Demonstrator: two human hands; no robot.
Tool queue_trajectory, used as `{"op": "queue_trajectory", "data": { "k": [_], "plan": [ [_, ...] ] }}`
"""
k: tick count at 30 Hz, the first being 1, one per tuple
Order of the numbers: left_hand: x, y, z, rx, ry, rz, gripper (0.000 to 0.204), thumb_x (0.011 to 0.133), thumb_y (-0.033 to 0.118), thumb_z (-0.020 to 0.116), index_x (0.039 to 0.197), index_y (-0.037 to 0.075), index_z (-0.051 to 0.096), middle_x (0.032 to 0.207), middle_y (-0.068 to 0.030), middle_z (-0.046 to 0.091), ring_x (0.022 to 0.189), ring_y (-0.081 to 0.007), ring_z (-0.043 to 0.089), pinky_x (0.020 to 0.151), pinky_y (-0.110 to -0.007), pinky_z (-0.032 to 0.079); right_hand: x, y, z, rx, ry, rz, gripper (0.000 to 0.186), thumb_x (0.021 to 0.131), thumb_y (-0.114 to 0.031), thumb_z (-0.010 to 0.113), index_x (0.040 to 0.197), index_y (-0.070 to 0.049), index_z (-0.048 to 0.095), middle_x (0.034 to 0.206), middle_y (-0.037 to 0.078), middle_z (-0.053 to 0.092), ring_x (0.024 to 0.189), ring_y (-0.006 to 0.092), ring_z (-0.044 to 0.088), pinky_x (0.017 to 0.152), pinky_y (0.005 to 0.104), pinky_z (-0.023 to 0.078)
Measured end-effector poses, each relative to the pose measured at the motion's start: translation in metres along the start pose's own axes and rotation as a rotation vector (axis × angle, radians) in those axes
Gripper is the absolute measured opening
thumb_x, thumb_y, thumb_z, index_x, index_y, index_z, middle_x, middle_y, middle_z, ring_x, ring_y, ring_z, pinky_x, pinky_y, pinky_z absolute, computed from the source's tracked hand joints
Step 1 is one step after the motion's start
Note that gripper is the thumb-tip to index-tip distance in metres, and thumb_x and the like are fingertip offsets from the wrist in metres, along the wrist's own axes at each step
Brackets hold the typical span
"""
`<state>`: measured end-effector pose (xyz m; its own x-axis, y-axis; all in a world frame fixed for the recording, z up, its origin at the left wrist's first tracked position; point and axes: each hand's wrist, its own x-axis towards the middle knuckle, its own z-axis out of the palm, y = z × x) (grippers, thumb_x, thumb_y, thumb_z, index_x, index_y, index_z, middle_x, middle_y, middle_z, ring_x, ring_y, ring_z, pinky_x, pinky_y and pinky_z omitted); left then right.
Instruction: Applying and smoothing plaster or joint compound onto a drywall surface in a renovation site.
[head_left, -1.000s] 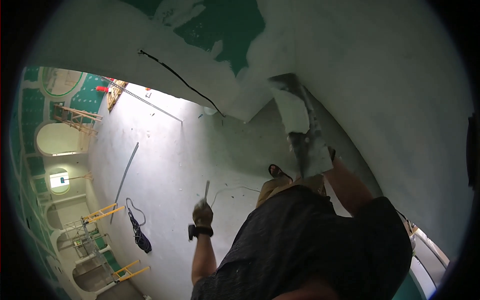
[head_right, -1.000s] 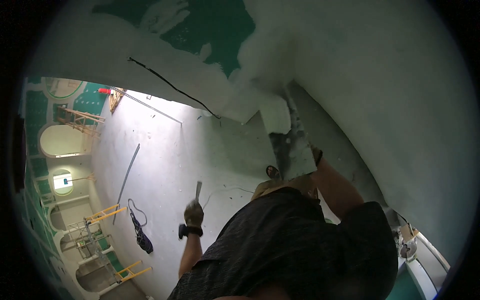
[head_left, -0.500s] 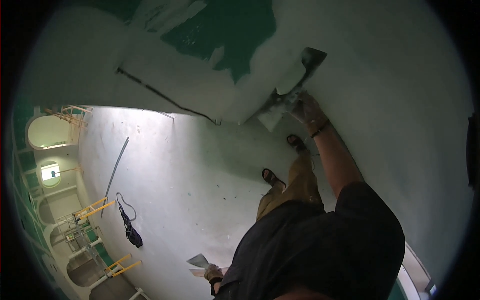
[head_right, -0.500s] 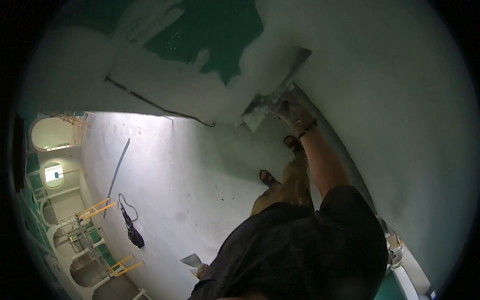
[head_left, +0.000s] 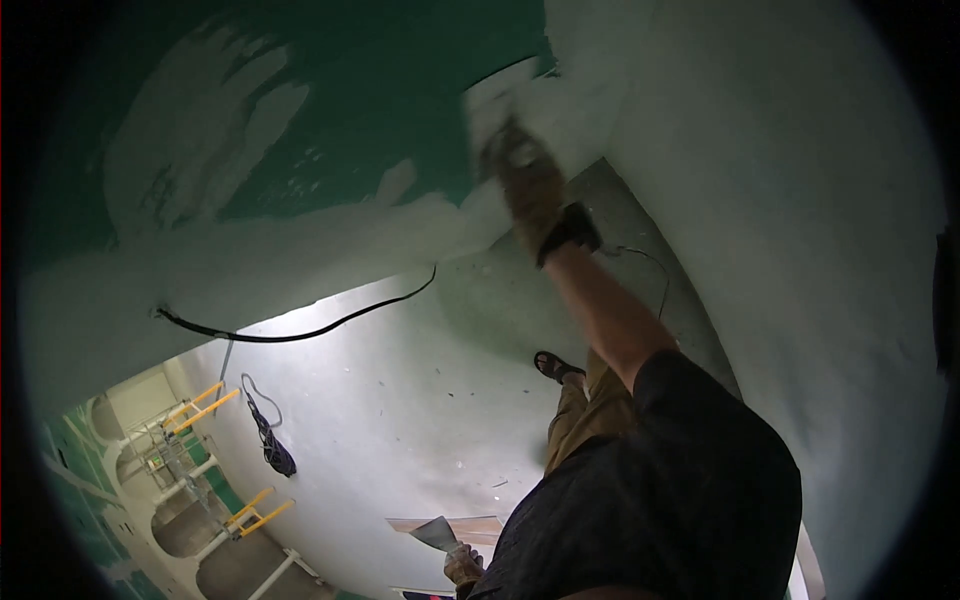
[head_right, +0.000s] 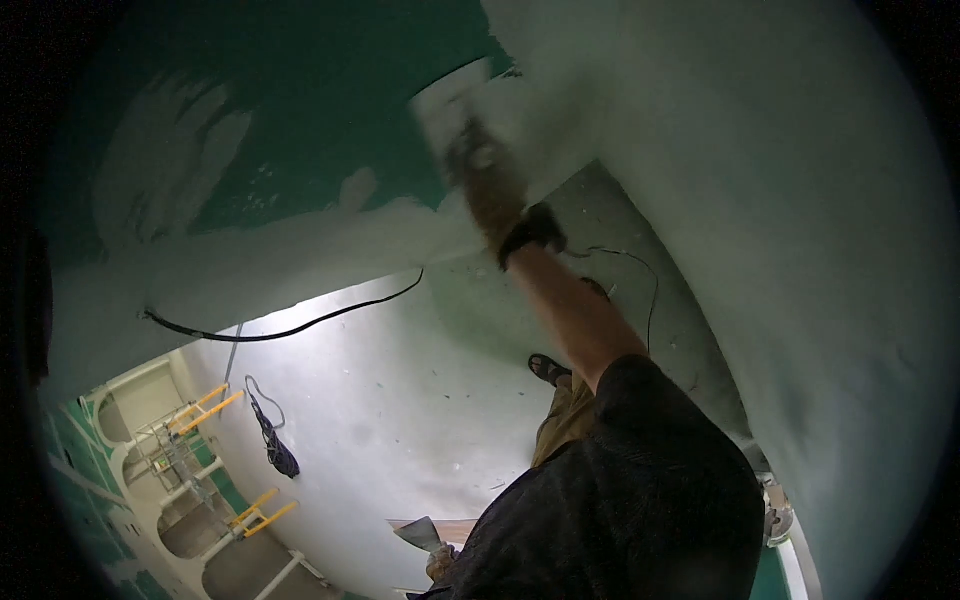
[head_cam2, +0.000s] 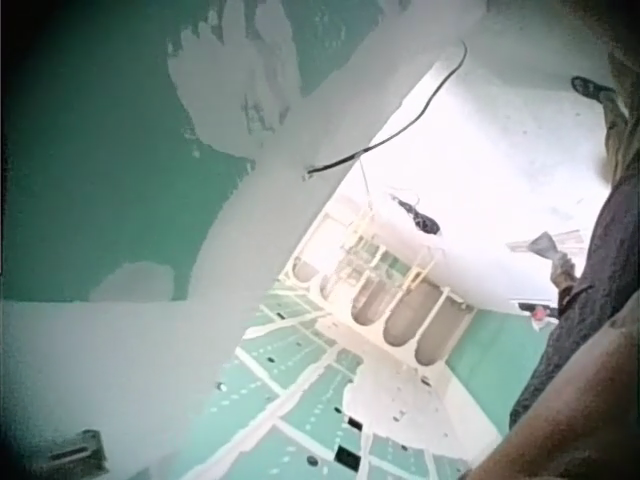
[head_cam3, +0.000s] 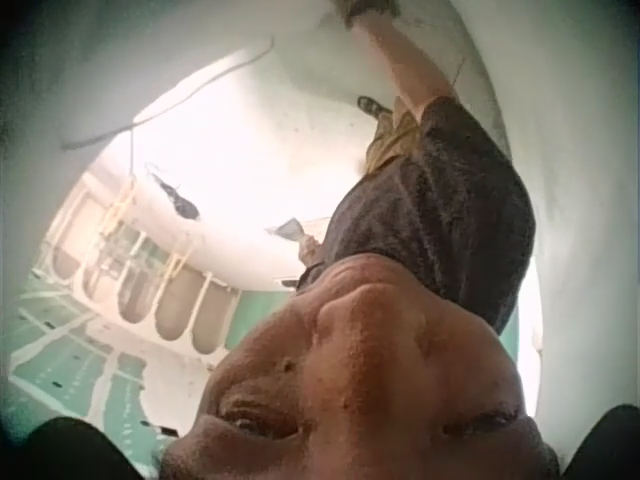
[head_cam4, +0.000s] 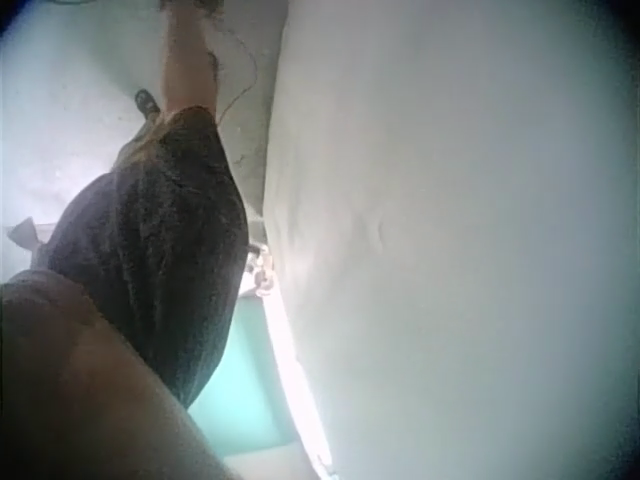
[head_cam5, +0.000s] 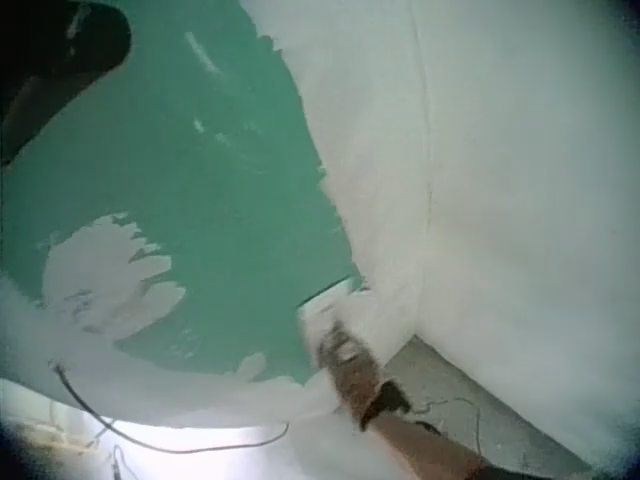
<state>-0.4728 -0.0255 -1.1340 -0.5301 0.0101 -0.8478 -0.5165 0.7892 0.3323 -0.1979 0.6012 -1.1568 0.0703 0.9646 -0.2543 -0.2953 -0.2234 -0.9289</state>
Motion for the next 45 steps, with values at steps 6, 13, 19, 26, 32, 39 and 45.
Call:
{"op": "queue_trajectory", "data": {
  "k": [6,13,19,26,32,39,45],
  "plan": [
    [-0.061,-0.069,-0.069,0.116,0.138,0.276,0.013,0.086,0.014,0.068,0.098,0.016,0.065,0.073,0.0046,0.057,0.059,-0.0115,0.054,0.05,-0.03,0.042,-0.051,0.079,0.056,-0.094,-0.222,-0.045,0.036,0.092,-0.026,0.07,0.12,-0.005,0.068,0.099,0.005,0.071,0.087,0.0157,0.066,0.084,0.0314,0.054],
    [-0.057,-0.027,-0.028,-0.045,0.404,0.099,0.022,0.083,0.008,0.071,0.105,0.01,0.066,0.075,0.0002,0.06,0.056,-0.0142,0.054,0.051,-0.029,0.041,-0.018,0.201,0.058,1.256,0.156,0.828,0.021,0.102,-0.024,0.051,0.082,-0.016,0.05,0.072,-0.003,0.051,0.053,0.0103,0.046,0.044,0.026,0.04],
    [-0.07,-0.035,-0.047,-0.258,0.215,0.145,0.022,0.082,0.006,0.074,0.102,0.008,0.066,0.073,-0.0003,0.061,0.054,-0.0146,0.055,0.048,-0.028,0.041,0.014,0.19,0.054,1.003,0.032,0.737,0.023,0.102,-0.026,0.053,0.082,-0.016,0.058,0.065,-0.002,0.054,0.054,0.0106,0.049,0.045,0.0251,0.039],
    [-0.035,-0.044,-0.046,-0.304,0.075,-0.026,0.018,0.081,0.008,0.07,0.099,0.008,0.066,0.073,-0.0014,0.06,0.054,-0.0147,0.055,0.049,-0.03,0.042,0.084,0.109,-0.013,0.934,-0.013,0.3,0.019,0.098,-0.02,0.062,0.081,-0.014,0.057,0.064,-0.001,0.053,0.053,0.0135,0.047,0.046,0.0273,0.04],
    [0.016,-0.058,-0.03,-0.297,0.0,0.04,0.011,0.082,0.008,0.067,0.092,0.009,0.063,0.072,-0.0007,0.059,0.054,-0.014,0.055,0.048,-0.029,0.042,0.076,-0.028,-0.016,0.752,-0.206,-0.111,0.02,0.095,-0.007,0.061,0.079,-0.012,0.05,0.065,-0.001,0.048,0.054,0.0139,0.045,0.046,0.0294,0.042],
    [0.142,-0.132,-0.035,-0.508,-0.263,0.088,0.02,0.099,0.018,0.053,0.089,0.005,0.066,0.078,-0.0053,0.066,0.058,-0.0138,0.061,0.053,-0.027,0.051,0.034,-0.195,0.025,0.767,-0.151,-0.224,0.013,0.094,-0.007,0.061,0.084,-0.011,0.054,0.076,0.002,0.055,0.062,0.0153,0.053,0.052,0.0301,0.049],
    [0.202,-0.101,0.031,-0.787,-0.587,0.135,0.022,0.101,0.019,0.052,0.092,0.007,0.067,0.081,-0.0054,0.067,0.062,-0.0139,0.062,0.056,-0.027,0.052,0.013,-0.319,0.062,0.685,-0.196,-0.377,0.008,0.096,-0.011,0.06,0.094,-0.004,0.057,0.084,0.006,0.056,0.073,0.0195,0.057,0.069,0.0304,0.056]
  ]
}}
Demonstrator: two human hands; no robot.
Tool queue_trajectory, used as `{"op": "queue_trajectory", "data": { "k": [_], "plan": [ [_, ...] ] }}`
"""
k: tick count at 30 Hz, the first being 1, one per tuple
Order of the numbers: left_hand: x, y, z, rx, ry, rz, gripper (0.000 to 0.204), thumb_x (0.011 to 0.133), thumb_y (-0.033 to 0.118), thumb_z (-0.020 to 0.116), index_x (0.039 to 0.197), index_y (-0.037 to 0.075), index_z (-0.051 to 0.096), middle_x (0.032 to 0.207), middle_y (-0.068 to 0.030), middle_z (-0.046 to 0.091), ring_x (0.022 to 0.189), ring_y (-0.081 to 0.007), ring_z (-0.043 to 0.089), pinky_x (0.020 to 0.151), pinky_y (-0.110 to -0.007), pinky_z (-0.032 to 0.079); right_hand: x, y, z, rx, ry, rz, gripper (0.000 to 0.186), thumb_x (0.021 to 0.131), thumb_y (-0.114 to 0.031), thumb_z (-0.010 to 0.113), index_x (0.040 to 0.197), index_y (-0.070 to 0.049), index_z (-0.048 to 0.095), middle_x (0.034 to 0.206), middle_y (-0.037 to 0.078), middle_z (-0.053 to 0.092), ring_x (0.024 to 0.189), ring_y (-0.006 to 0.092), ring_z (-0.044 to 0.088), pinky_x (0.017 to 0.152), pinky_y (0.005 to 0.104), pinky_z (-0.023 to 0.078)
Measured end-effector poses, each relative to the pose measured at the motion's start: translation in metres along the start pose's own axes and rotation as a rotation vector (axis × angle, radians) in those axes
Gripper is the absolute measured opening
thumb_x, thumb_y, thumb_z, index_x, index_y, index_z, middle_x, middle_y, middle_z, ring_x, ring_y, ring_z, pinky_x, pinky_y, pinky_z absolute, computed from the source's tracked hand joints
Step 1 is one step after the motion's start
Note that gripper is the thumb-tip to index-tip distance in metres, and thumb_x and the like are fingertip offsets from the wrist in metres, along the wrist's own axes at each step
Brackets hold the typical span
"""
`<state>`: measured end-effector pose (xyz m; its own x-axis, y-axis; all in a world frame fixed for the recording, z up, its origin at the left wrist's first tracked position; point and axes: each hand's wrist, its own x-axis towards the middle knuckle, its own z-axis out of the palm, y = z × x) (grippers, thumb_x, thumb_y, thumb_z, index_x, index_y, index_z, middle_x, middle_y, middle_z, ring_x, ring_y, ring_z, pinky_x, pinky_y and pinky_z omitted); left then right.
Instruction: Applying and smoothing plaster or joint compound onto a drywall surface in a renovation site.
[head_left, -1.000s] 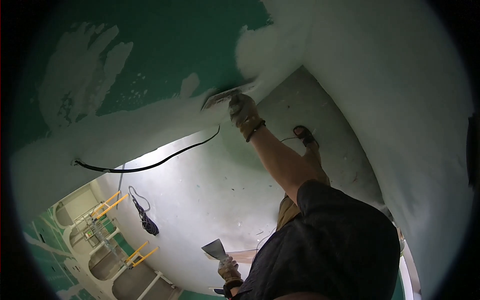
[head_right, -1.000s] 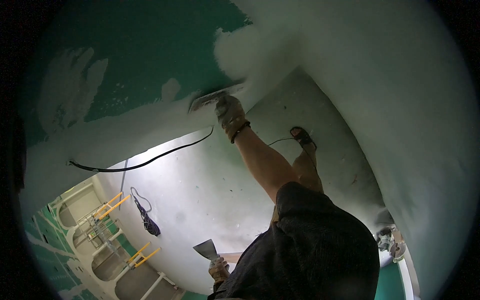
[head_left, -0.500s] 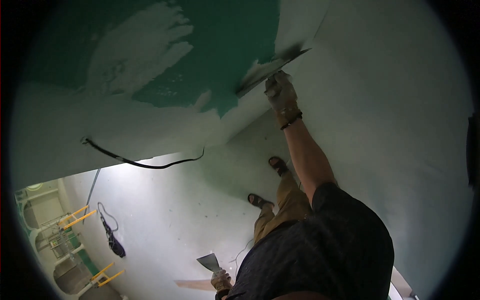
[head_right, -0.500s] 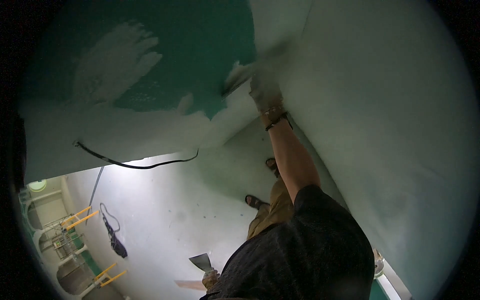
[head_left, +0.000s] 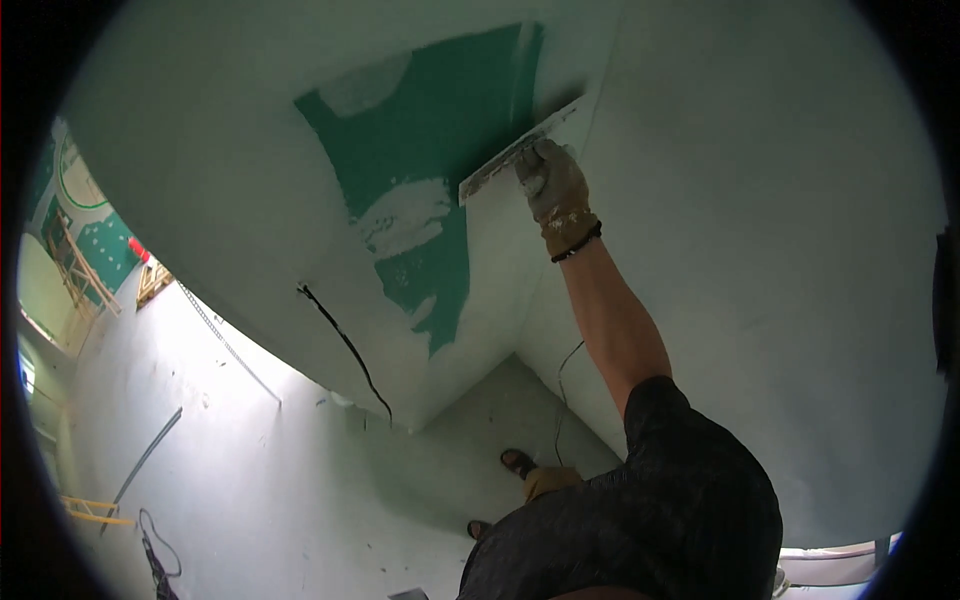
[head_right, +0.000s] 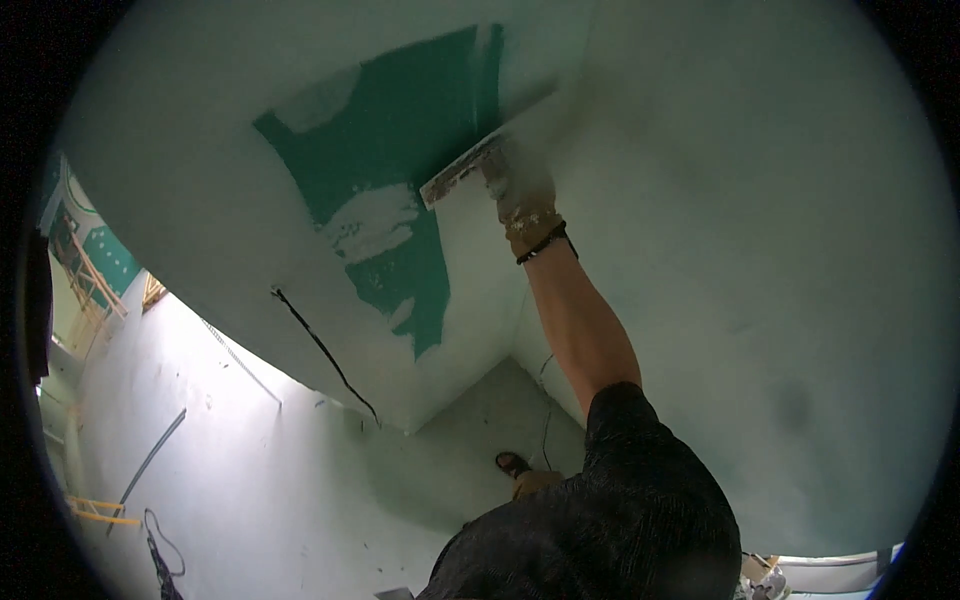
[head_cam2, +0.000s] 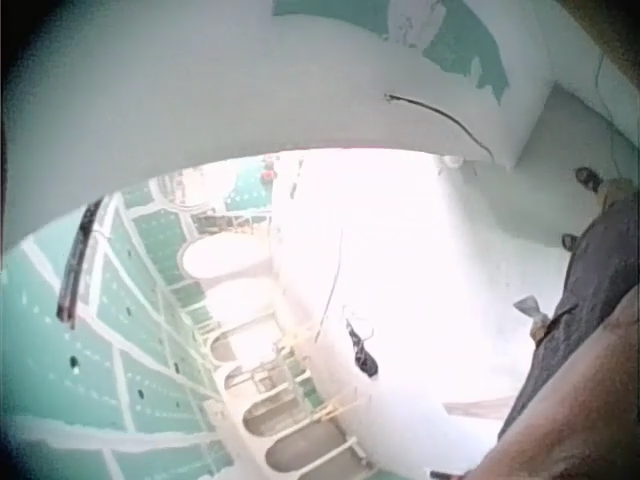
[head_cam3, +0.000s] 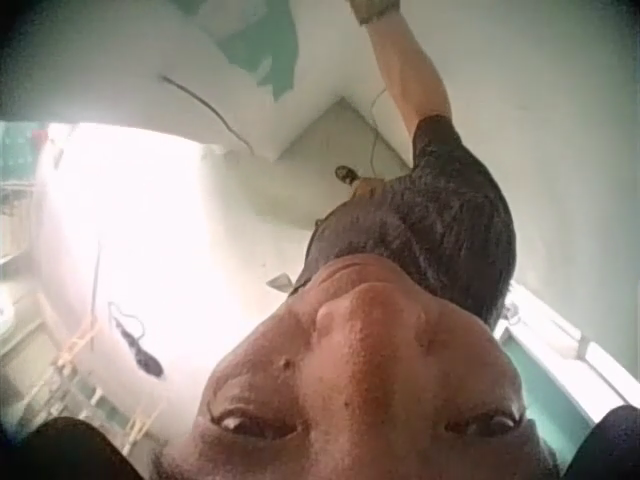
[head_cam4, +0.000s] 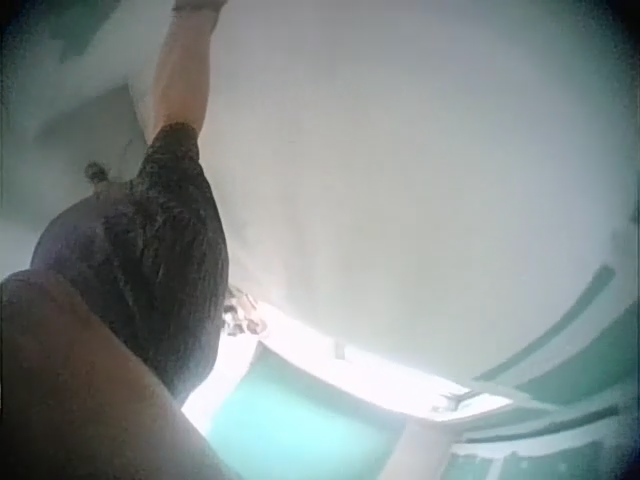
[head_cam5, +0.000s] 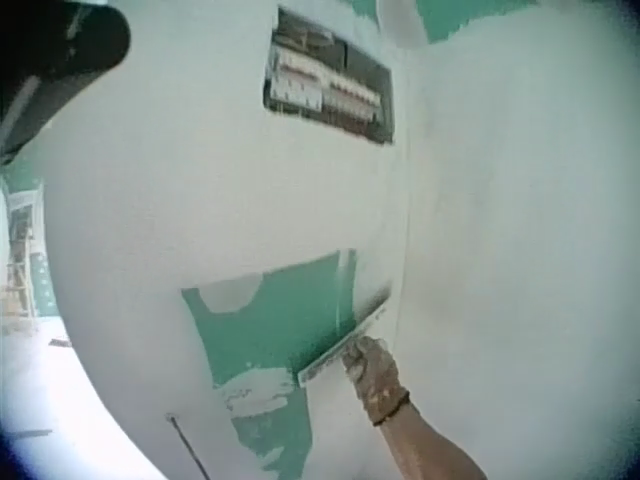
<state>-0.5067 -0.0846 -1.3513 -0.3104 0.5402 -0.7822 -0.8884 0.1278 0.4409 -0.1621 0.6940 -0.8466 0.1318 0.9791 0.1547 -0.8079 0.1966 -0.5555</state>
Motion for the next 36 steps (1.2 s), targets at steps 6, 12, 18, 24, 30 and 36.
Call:
{"op": "queue_trajectory", "data": {
  "k": [6,12,18,24,30,36],
  "plan": [
    [0.034,0.0,0.014,-0.339,-0.287,-0.068,0.017,0.097,0.021,0.056,0.096,0.009,0.067,0.087,-0.0051,0.069,0.07,-0.0163,0.064,0.06,-0.03,0.053,0.025,-0.064,0.083,-0.147,-0.147,-0.136,0.015,0.1,-0.006,0.052,0.107,0.005,0.058,0.098,0.014,0.058,0.089,0.0268,0.06,0.088,0.0422,0.057],
    [0.032,-0.018,0.002,-0.686,-0.483,-0.125,0.015,0.094,0.022,0.059,0.099,0.012,0.068,0.092,-0.0048,0.07,0.078,-0.0187,0.065,0.065,-0.033,0.054,0.032,-0.108,0.16,-1.051,-0.259,-0.466,0.017,0.1,-0.009,0.056,0.111,0.003,0.062,0.103,0.01,0.063,0.095,0.0229,0.063,0.087,0.0376,0.057],
    [0.035,-0.028,-0.028,-0.988,-0.675,-0.168,0.017,0.09,0.024,0.063,0.103,0.014,0.069,0.098,-0.0045,0.071,0.086,-0.0211,0.067,0.069,-0.035,0.055,0.04,-0.09,0.251,-1.761,-0.636,-1.255,0.031,0.102,-0.021,0.052,0.121,0.002,0.06,0.108,0.013,0.067,0.084,0.0214,0.066,0.071,0.0345,0.056],
    [0.049,-0.003,-0.025,-0.757,-0.473,-0.155,0.021,0.087,0.024,0.067,0.106,0.015,0.069,0.101,-0.0049,0.072,0.091,-0.0228,0.068,0.073,-0.037,0.055,-0.042,-0.119,0.223,-1.717,-0.67,-1.776,0.025,0.096,-0.027,0.066,0.118,-0.015,0.068,0.102,0.009,0.071,0.085,0.0233,0.07,0.077,0.0333,0.058],
    [0.027,0.004,-0.023,0.454,0.633,-0.254,0.029,0.083,0.024,0.074,0.108,0.013,0.068,0.103,-0.0068,0.073,0.094,-0.0246,0.069,0.076,-0.037,0.055,0.048,-0.203,0.24,-2.852,0.121,-2.083,0.042,0.095,-0.027,0.058,0.137,-0.021,0.058,0.134,0.012,0.06,0.121,0.03,0.06,0.108,0.0474,0.045],
    [-0.013,-0.003,-0.068,2.175,0.132,0.114,0.029,0.089,0.033,0.065,0.115,0.021,0.067,0.113,-0.0087,0.07,0.105,-0.0297,0.067,0.086,-0.043,0.054,-0.015,-0.187,0.286,-2.423,-0.373,-1.153,0.064,0.095,-0.051,0.057,0.133,0.0,0.057,0.135,0.026,0.059,0.125,0.0394,0.056,0.106,0.0487,0.043]
  ]
}}
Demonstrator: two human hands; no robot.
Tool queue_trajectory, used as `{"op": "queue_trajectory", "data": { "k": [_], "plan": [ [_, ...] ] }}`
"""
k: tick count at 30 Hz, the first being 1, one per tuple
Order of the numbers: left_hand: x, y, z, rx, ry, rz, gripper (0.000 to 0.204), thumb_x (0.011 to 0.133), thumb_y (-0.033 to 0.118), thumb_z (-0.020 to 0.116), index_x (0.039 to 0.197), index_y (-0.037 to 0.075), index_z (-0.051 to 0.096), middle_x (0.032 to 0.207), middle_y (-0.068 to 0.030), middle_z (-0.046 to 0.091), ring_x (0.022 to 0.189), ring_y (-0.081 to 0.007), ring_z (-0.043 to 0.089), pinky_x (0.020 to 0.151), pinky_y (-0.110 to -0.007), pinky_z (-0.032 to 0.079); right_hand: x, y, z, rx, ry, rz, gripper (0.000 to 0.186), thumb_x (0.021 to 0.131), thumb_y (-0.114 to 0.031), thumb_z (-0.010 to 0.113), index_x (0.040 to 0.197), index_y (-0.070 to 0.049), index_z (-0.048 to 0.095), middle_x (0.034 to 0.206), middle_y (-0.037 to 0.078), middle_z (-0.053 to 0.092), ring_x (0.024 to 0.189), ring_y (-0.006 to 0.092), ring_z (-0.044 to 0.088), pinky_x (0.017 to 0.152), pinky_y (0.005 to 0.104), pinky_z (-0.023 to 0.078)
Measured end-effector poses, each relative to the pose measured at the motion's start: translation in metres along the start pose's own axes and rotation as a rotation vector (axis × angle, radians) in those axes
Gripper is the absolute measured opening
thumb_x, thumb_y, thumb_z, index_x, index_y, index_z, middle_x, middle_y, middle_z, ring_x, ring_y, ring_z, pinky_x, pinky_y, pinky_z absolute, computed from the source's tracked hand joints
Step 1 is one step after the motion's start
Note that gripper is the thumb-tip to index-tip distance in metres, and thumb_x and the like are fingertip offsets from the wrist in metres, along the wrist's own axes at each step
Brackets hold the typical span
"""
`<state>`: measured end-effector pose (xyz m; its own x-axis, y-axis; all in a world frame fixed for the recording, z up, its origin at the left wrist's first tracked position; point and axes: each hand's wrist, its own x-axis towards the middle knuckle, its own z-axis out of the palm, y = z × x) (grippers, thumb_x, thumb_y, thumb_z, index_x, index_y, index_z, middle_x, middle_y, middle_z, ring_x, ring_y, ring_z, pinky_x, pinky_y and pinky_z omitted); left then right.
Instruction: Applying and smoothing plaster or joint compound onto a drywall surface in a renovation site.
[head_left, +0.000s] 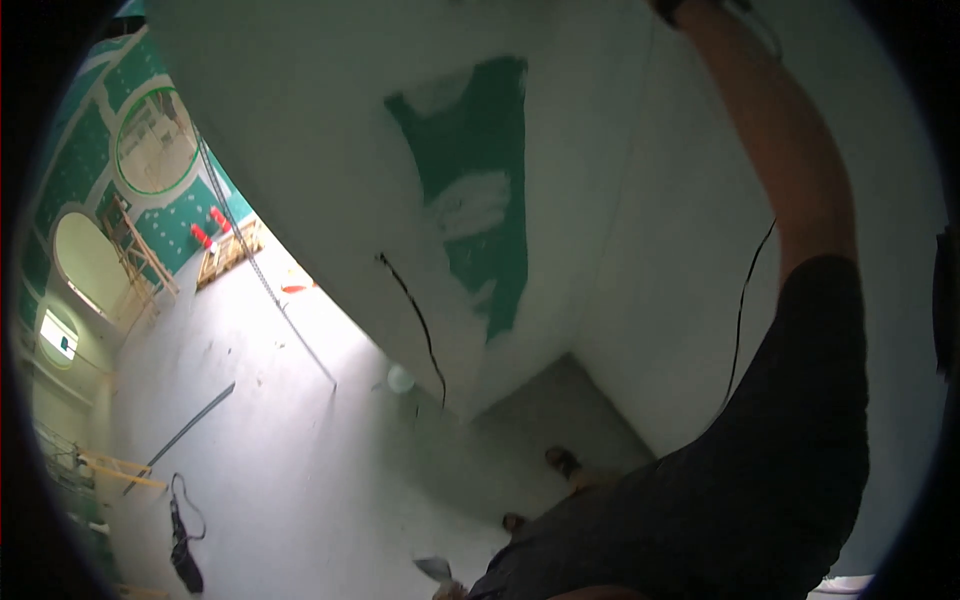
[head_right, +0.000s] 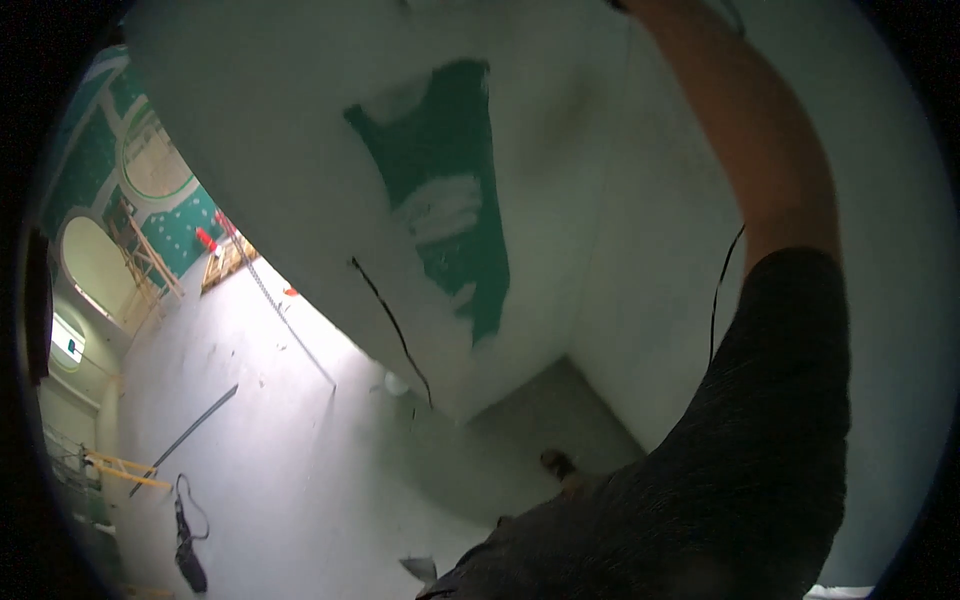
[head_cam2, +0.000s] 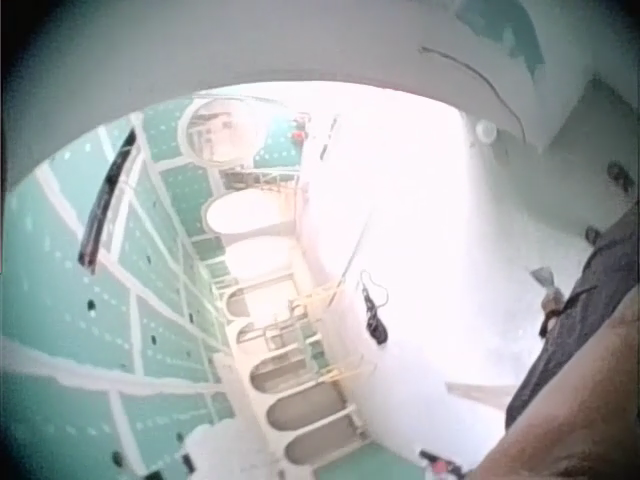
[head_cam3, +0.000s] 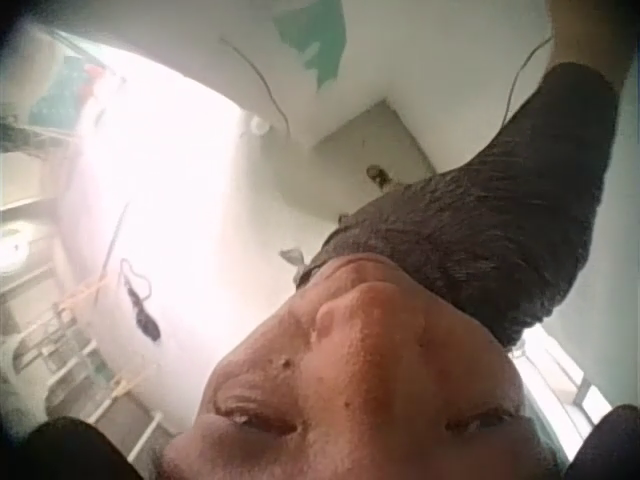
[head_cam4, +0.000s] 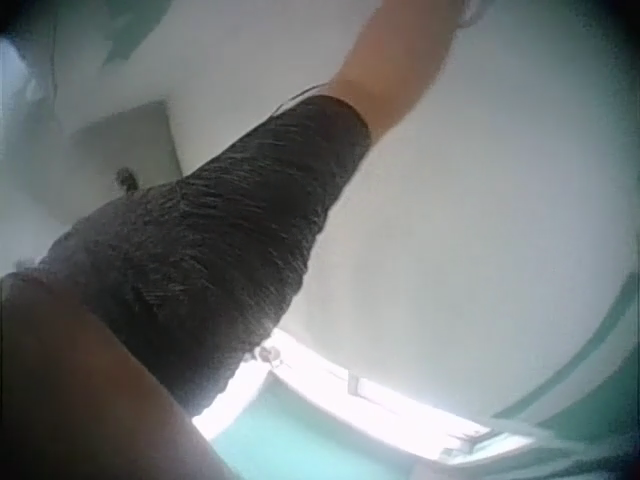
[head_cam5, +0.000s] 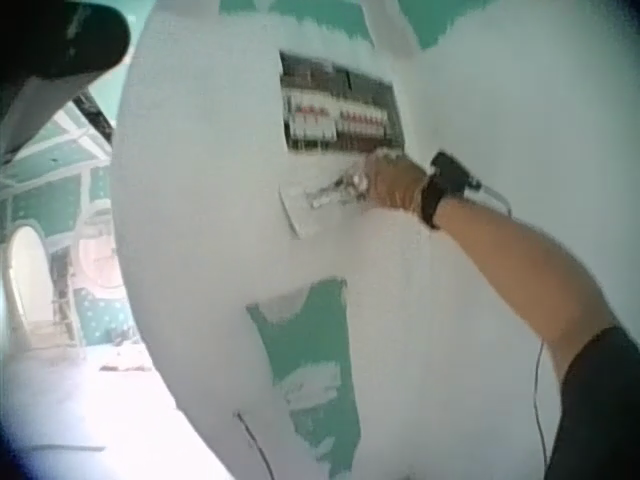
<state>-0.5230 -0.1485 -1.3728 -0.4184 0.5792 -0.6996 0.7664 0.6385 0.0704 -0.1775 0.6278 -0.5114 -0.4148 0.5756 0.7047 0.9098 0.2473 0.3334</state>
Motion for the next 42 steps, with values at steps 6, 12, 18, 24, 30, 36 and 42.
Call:
{"op": "queue_trajectory", "data": {
  "k": [6,12,18,24,30,36,42],
  "plan": [
    [-0.029,-0.024,-0.016,0.203,-0.044,0.552,0.026,0.084,0.034,0.069,0.091,0.009,0.07,0.093,-0.008,0.071,0.082,-0.0276,0.068,0.069,-0.041,0.054,-0.091,0.013,0.108,0.075,-0.142,0.108,0.059,0.097,-0.049,0.056,0.132,-0.001,0.059,0.131,0.026,0.061,0.122,0.0411,0.057,0.11,0.0482,0.04],
    [-0.116,-0.026,-0.052,0.254,-0.301,0.267,0.026,0.086,0.038,0.066,0.092,0.013,0.072,0.1,-0.01,0.07,0.094,-0.033,0.068,0.079,-0.045,0.055,-0.274,-0.035,0.326,0.466,0.163,0.001,0.052,0.102,-0.04,0.05,0.135,0.0,0.057,0.139,0.025,0.056,0.128,0.0384,0.054,0.112,0.0475,0.039],
    [-0.178,0.021,-0.126,-1.773,-0.261,-0.408,0.014,0.085,0.015,0.067,0.098,0.009,0.066,0.08,-0.0053,0.064,0.071,-0.0216,0.066,0.054,-0.039,0.05,-0.422,-0.093,0.425,-0.01,-0.169,0.024,0.031,0.093,-0.023,0.063,0.123,-0.02,0.068,0.129,0.004,0.066,0.127,0.0269,0.057,0.109,0.0445,0.042],
    [-0.237,0.046,-0.14,-1.436,-0.199,-0.721,0.027,0.083,0.018,0.07,0.108,0.008,0.064,0.089,-0.007,0.067,0.077,-0.0241,0.067,0.064,-0.04,0.054,-0.481,-0.195,0.443,0.804,-0.65,0.442,0.031,0.094,-0.025,0.064,0.123,-0.013,0.069,0.131,0.009,0.064,0.127,0.0312,0.056,0.11,0.0439,0.043],
    [-0.304,0.011,-0.066,-1.844,-0.127,-0.508,0.052,0.075,0.023,0.073,0.12,0.001,0.058,0.104,-0.0097,0.067,0.095,-0.026,0.067,0.088,-0.04,0.054,-0.577,-0.349,0.515,1.375,-0.361,0.734,0.032,0.094,-0.015,0.067,0.125,-0.009,0.067,0.114,0.008,0.073,0.102,0.0206,0.07,0.093,0.0322,0.055],
    [-0.306,0.035,-0.054,-1.169,-0.056,-0.914,0.045,0.087,0.022,0.07,0.125,0.002,0.056,0.104,-0.0089,0.067,0.09,-0.0253,0.068,0.084,-0.037,0.056,-0.555,-0.434,0.434,1.813,-0.578,1.043,0.042,0.091,-0.018,0.068,0.131,-0.006,0.062,0.117,0.007,0.073,0.108,0.0193,0.068,0.096,0.0327,0.053],
    [-0.255,0.088,-0.16,-1.356,-0.193,-0.951,0.038,0.087,0.021,0.071,0.12,0.004,0.062,0.096,-0.0086,0.069,0.076,-0.028,0.069,0.072,-0.037,0.058,-0.512,-0.417,0.349,1.827,-0.716,1.046,0.033,0.09,-0.025,0.07,0.12,-0.01,0.07,0.115,0.007,0.073,0.106,0.0188,0.069,0.093,0.0322,0.054]
  ]
}}
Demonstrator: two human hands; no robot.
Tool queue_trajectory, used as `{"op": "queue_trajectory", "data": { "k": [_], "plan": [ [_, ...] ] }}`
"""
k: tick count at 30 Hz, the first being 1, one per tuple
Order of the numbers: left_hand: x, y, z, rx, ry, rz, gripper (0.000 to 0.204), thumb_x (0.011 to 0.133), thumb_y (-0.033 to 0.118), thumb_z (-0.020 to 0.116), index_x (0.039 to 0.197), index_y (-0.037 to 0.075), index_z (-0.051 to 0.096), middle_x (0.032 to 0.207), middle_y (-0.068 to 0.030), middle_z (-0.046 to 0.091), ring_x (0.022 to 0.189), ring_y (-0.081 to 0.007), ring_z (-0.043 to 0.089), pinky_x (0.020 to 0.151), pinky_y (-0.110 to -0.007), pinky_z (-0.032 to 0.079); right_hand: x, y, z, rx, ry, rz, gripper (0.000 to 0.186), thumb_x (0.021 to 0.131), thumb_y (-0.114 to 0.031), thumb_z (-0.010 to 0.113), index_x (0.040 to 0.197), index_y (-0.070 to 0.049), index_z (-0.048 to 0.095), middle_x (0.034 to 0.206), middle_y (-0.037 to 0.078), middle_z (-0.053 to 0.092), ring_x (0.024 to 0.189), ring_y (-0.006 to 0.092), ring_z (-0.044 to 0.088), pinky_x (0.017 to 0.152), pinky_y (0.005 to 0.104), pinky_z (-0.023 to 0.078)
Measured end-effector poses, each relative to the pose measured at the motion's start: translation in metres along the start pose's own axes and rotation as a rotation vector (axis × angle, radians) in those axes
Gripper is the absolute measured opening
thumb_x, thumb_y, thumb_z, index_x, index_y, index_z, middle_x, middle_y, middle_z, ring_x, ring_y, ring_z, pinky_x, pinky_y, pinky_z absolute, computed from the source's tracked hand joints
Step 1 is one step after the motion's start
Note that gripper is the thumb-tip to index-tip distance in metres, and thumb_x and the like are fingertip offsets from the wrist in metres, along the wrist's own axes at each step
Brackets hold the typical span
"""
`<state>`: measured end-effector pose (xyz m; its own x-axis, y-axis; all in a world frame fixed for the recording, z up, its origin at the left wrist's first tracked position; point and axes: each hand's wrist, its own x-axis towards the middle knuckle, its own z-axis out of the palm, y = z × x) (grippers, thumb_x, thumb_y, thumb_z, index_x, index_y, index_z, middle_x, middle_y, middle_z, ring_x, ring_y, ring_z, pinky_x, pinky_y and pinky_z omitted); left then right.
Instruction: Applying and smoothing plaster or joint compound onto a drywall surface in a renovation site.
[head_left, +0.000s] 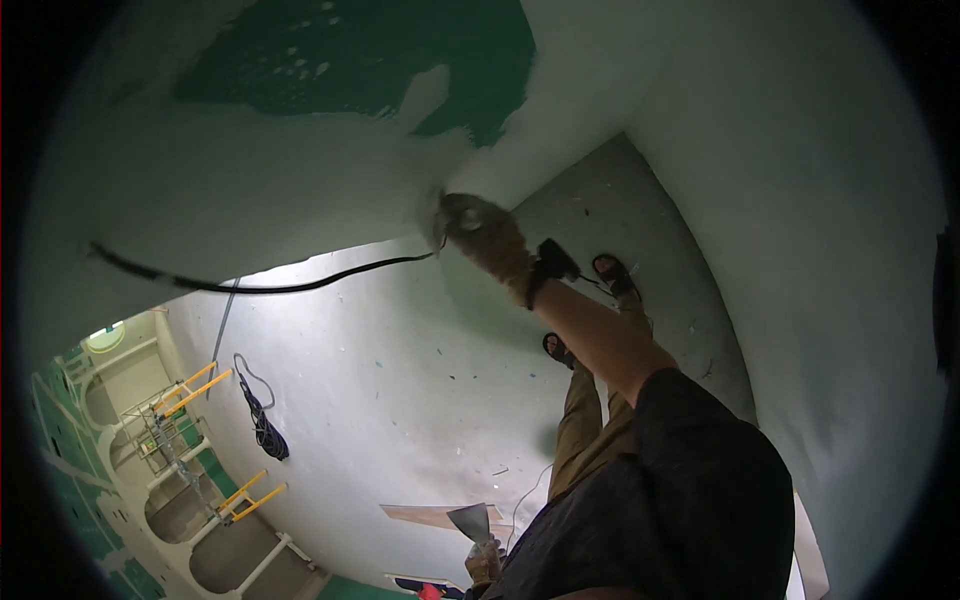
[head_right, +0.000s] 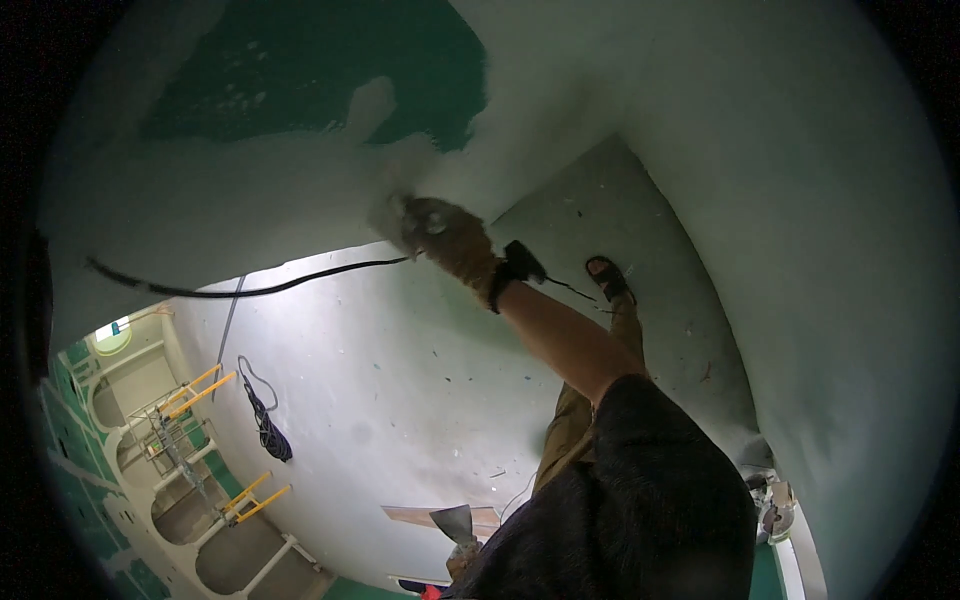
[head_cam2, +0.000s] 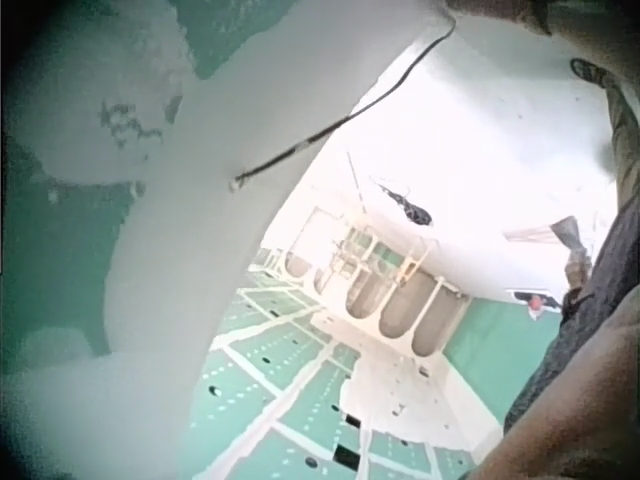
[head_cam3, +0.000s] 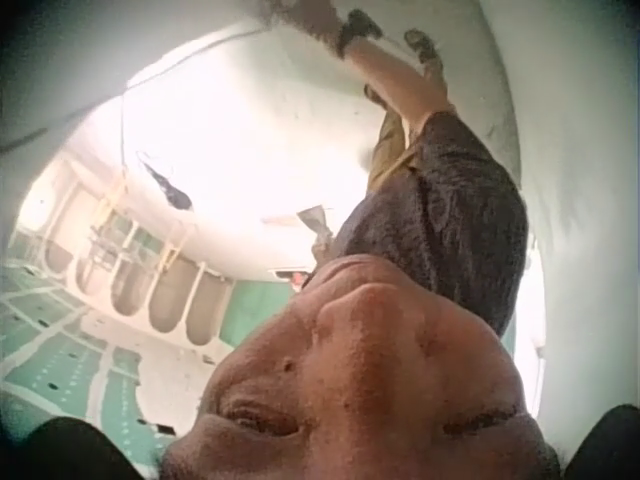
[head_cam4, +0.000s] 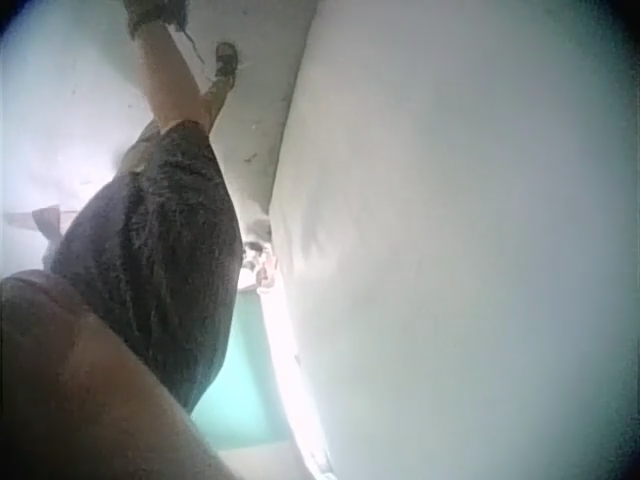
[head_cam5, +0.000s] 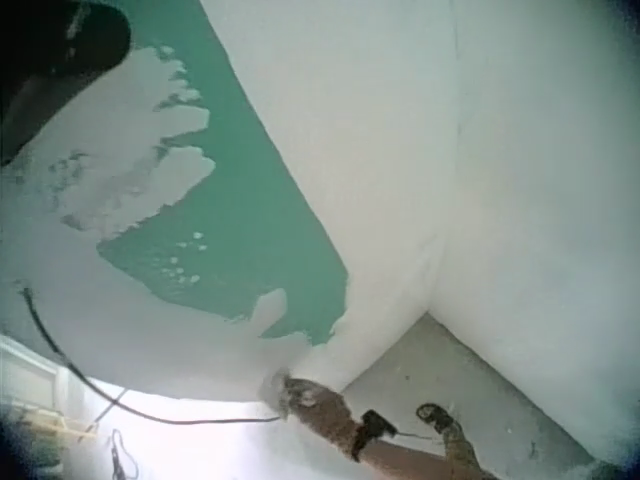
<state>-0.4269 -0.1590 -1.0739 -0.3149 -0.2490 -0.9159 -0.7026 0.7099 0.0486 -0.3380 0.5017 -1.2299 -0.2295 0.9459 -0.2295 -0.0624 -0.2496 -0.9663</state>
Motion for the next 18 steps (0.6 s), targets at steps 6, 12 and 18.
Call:
{"op": "queue_trajectory", "data": {
  "k": [6,12,18],
  "plan": [
    [0.017,0.006,-0.008,-0.082,-0.131,0.011,0.034,0.084,0.018,0.071,0.114,0.003,0.065,0.094,-0.0093,0.07,0.077,-0.0282,0.069,0.072,-0.039,0.058,0.042,-0.032,-0.073,-0.026,0.326,-0.236,0.022,0.098,-0.022,0.064,0.103,-0.001,0.067,0.087,0.005,0.071,0.085,0.0154,0.067,0.08,0.0286,0.052],
    [0.049,-0.03,-0.045,-0.141,-0.204,0.098,0.031,0.082,0.016,0.073,0.11,0.003,0.067,0.088,-0.0076,0.069,0.074,-0.0275,0.069,0.068,-0.038,0.057,0.023,-0.048,-0.007,-0.269,0.165,-0.396,0.045,0.091,-0.028,0.071,0.133,-0.01,0.064,0.11,0.01,0.071,0.1,0.02,0.069,0.089,0.0315,0.056],
    [0.03,-0.017,-0.04,-0.171,-0.102,0.178,0.031,0.081,0.015,0.074,0.11,0.006,0.066,0.087,-0.0056,0.069,0.067,-0.0222,0.065,0.062,-0.035,0.054,0.03,0.06,-0.061,0.345,0.244,0.208,0.012,0.097,-0.013,0.061,0.104,-0.005,0.064,0.09,0.008,0.064,0.074,0.0179,0.061,0.068,0.0345,0.054]
  ]
}}
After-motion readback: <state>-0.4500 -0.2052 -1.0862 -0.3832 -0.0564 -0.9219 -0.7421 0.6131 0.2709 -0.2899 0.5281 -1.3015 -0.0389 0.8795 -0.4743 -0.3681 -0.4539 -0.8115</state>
